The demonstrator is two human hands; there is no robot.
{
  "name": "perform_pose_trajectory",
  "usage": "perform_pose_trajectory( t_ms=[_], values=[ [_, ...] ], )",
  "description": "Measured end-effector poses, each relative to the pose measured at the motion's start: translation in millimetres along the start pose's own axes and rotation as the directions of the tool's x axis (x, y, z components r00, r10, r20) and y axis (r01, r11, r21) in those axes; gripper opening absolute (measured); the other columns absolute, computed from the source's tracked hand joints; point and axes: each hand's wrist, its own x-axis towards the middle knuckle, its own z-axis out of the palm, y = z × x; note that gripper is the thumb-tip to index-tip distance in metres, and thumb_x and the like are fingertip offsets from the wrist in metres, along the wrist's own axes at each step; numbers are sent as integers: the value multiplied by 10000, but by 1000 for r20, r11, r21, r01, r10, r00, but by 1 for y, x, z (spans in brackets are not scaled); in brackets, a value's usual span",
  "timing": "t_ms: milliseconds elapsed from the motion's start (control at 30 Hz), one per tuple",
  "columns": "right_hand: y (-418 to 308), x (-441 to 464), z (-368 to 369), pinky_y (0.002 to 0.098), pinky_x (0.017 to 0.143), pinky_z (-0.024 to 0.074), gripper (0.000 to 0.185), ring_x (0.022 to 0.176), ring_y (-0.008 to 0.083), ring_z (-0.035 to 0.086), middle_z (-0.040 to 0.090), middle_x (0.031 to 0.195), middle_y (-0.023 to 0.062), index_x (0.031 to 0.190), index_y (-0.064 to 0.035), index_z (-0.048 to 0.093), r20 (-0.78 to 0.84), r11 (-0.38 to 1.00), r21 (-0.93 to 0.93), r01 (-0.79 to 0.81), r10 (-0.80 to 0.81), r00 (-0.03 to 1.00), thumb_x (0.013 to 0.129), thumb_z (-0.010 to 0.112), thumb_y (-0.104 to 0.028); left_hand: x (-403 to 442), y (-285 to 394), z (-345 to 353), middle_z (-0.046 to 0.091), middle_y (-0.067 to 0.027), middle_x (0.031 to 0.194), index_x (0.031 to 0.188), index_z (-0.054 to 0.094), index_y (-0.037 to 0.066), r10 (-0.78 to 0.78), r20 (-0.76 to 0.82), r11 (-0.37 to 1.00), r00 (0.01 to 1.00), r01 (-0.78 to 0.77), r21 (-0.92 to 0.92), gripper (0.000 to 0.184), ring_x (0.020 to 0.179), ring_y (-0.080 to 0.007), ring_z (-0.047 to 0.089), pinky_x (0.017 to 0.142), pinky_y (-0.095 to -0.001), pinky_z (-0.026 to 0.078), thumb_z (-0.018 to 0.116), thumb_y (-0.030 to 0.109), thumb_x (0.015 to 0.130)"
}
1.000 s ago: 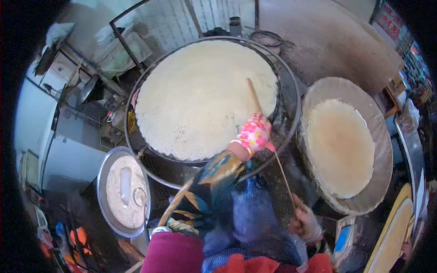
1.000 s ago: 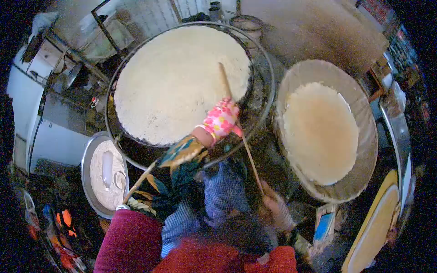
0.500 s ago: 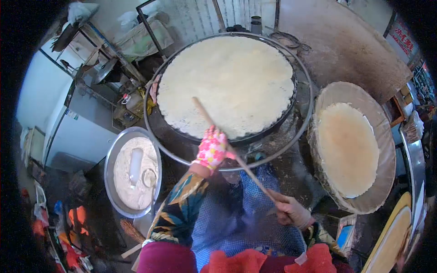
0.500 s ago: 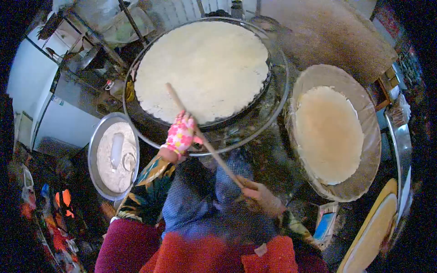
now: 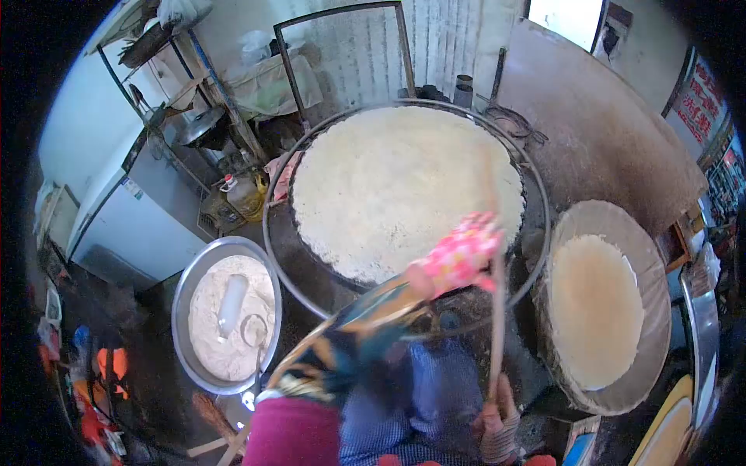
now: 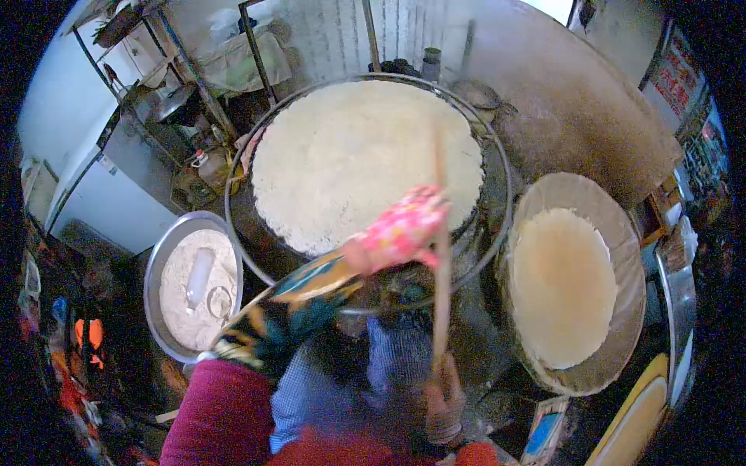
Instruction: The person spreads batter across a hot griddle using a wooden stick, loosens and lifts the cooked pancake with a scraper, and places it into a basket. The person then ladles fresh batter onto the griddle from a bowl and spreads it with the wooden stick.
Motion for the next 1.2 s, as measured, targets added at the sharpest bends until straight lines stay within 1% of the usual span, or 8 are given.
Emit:
perform_pose_trajectory(
  t_ms=[200,500,833,933,967,1033,1167,1200],
  values=[
    [-47,132,27,261,343,252,512,335,80,286,326,466,-38,1340,-250,372,240,900,215,-379,327,914,877,549,-379,72,-116,56,529,-237,1175,1098,569,-47,-317,566,949,761,256,187,873,1198,-375,420,1015,-435,321,647,644,570],
    [-70,214,113,232,351,226,339,320,68,272,322,466,-37,1179,-267,467,470,788,155,-596,472,746,866,582,-330,-45,-240,4,550,-243,1046,952,588,-17,-438,166,871,883,372,321,762,1086,-408,477,943,-450,379,589,654,592],
    [-14,146,173,206,422,377,532,536,43,467,550,744,-2,1331,-153,444,668,939,-330,-91,301,681,839,589,-293,-242,-157,-103,473,-258,1176,1106,477,-84,-531,-51,781,846,512,357,872,1171,-422,398,1002,-471,315,558,641,627],
    [-3,116,151,282,846,464,483,986,171,582,611,1101,116,1303,-78,456,709,910,-398,115,225,669,846,558,-195,-284,-97,-105,430,-271,1242,1186,430,-83,-608,-35,701,793,558,444,951,1200,-438,371,1024,-507,269,538,676,623],
    [-4,102,140,280,996,347,474,1141,186,512,557,1223,142,1293,-47,451,730,920,-342,190,133,670,842,557,-149,-289,-82,-101,409,-272,1272,1215,411,-68,-622,-32,687,783,564,459,973,1221,-449,346,1027,-525,255,542,689,619],
    [19,84,103,275,739,499,498,847,142,609,643,965,80,1329,-69,429,695,876,-297,380,-75,715,850,543,-144,-236,-42,-98,381,-284,1295,1262,376,-55,-605,-64,708,794,572,415,990,1239,-454,322,1050,-518,216,569,673,620],
    [-5,71,46,260,796,466,459,911,156,597,620,1068,89,1291,-35,451,459,858,-330,393,-218,861,848,534,-118,-101,-50,-56,306,-286,1369,1295,344,-79,-419,27,896,908,408,177,997,1300,-433,248,1081,-483,192,562,649,651],
    [-30,76,41,239,617,435,480,688,121,535,564,834,39,1318,-59,428,341,941,-288,177,-72,937,859,532,-155,-66,-60,-41,296,-282,1378,1307,329,-79,-361,44,924,932,351,150,1013,1302,-430,248,1087,-479,184,563,652,647]
  ],
)
